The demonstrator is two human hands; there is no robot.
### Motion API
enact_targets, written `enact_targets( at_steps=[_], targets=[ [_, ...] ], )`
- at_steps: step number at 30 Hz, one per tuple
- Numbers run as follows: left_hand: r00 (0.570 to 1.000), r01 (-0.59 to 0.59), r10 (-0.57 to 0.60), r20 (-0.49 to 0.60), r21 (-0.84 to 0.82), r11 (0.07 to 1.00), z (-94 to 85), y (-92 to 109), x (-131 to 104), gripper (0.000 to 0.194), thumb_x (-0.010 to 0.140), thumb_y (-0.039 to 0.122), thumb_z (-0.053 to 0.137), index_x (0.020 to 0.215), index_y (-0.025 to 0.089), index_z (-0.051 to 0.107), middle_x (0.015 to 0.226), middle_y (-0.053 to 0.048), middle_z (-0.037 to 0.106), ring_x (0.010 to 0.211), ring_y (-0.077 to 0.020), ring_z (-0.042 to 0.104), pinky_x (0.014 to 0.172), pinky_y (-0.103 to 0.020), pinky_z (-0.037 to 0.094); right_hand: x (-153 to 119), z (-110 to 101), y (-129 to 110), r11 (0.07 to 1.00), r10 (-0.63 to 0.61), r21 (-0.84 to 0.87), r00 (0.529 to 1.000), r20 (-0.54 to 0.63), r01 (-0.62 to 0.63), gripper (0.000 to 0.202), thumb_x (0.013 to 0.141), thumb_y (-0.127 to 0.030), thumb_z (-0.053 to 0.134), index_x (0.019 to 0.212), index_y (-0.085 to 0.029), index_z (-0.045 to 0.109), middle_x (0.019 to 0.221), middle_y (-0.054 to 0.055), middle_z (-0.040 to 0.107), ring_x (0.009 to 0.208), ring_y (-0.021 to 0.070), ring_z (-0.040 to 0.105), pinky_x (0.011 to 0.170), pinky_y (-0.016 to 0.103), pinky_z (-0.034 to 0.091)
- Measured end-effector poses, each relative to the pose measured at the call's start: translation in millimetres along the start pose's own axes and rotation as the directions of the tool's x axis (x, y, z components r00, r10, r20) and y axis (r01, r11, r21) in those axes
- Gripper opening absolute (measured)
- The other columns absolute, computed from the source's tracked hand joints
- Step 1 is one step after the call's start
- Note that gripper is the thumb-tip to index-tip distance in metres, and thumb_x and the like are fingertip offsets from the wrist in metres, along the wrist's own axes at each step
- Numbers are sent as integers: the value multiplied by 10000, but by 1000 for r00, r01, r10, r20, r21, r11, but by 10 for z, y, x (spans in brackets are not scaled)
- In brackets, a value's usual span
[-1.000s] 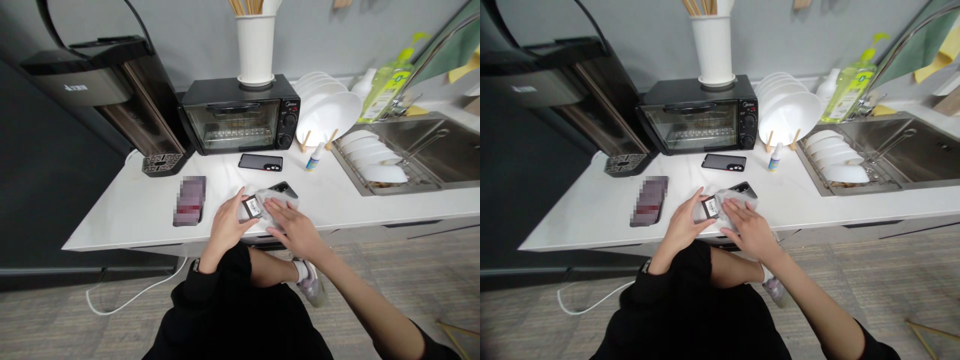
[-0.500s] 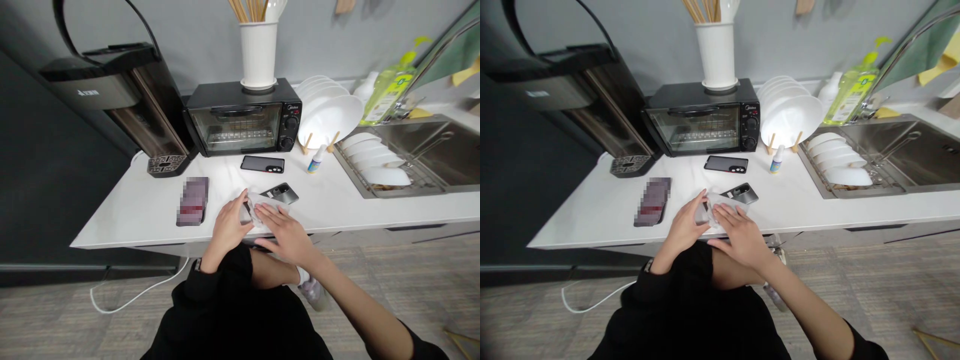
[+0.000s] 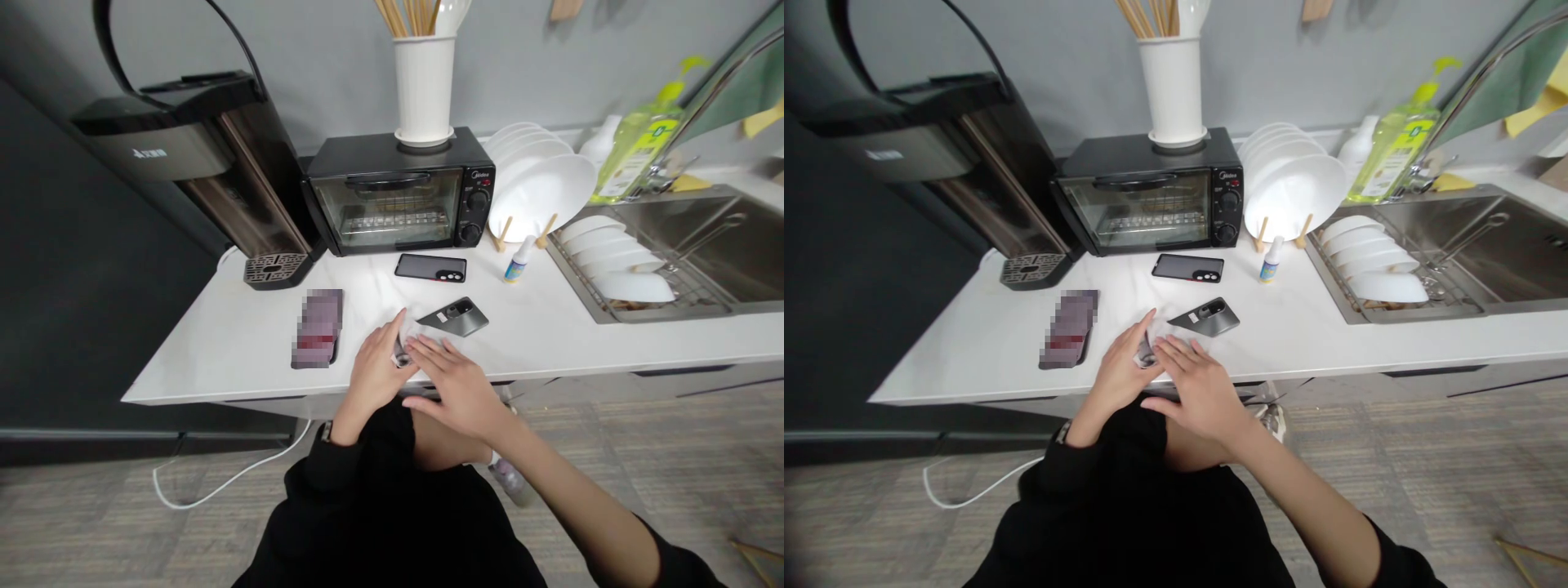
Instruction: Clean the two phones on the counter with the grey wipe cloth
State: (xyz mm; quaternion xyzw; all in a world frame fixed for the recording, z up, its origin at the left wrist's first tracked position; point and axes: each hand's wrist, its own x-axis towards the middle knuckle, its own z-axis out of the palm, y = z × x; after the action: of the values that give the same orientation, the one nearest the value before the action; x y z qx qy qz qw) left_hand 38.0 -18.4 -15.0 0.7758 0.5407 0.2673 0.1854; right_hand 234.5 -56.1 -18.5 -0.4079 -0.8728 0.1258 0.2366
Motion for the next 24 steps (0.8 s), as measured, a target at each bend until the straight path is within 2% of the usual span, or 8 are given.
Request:
enact_targets(
  at_steps=[4,8,10,13,15,17,21,24],
  targets=[
    [1000,-6,7,7,-19,1000,-8,19,18,947,834,377,826,1631,267,326,1450,-92,663,1361,-316,604,1211,-522,404,-228,-184,418,978,155,-130,985,-72,-164,714,1058,-594,460,1633,-178,383,1655,124,442,1560,316,386,1260,586,363],
    [1000,3,-2,8,-25,1000,-9,23,37,921,833,346,825,1619,276,349,1450,-81,665,1363,-307,605,1223,-525,393,-49,-261,813,934,285,-180,946,-154,-310,745,1055,-601,455,1616,-114,406,1649,179,434,1549,367,395,1247,609,358],
    [1000,0,0,5,-38,999,-1,13,37,904,847,355,810,1620,281,347,1449,-81,666,1366,-301,607,1227,-522,393,130,-188,744,940,274,-164,948,-163,-300,767,1033,-636,483,1594,-113,445,1631,187,463,1553,379,385,1255,623,330],
    [1000,-10,10,6,-28,1000,10,-6,25,887,858,347,787,1623,259,347,1498,-115,629,1394,-319,588,1213,-522,414,274,-28,367,986,122,-104,988,-94,-131,786,1010,-681,498,1552,-113,503,1598,197,510,1546,357,407,1282,596,295],
    [1000,5,-5,14,-2,1000,10,-6,15,888,853,308,775,1627,239,344,1539,-143,590,1412,-335,572,1204,-532,422,206,29,132,999,13,-41,999,-36,-14,804,1004,-695,499,1569,-123,479,1612,193,493,1539,319,428,1291,556,305],
    [1000,19,-19,17,1,1000,6,7,11,903,849,305,778,1632,239,332,1528,-141,600,1406,-330,577,1210,-537,413,38,2,71,1000,-16,-13,1000,-7,16,774,1019,-672,489,1606,-170,429,1643,155,459,1548,289,415,1289,543,323],
    [1000,6,-6,8,-34,999,-7,35,20,938,835,350,816,1630,275,323,1455,-87,662,1370,-300,605,1232,-527,386,-221,-227,479,981,141,-131,989,-51,-146,665,1081,-560,417,1622,-172,406,1657,128,439,1556,310,397,1260,570,368],
    [1000,7,-7,9,-31,999,-6,30,32,937,835,331,817,1630,286,324,1460,-79,659,1376,-298,602,1242,-531,373,-120,-304,777,932,270,-206,950,-155,-298,702,1071,-562,438,1589,-88,447,1619,195,475,1531,372,427,1242,603,373]
  ],
)
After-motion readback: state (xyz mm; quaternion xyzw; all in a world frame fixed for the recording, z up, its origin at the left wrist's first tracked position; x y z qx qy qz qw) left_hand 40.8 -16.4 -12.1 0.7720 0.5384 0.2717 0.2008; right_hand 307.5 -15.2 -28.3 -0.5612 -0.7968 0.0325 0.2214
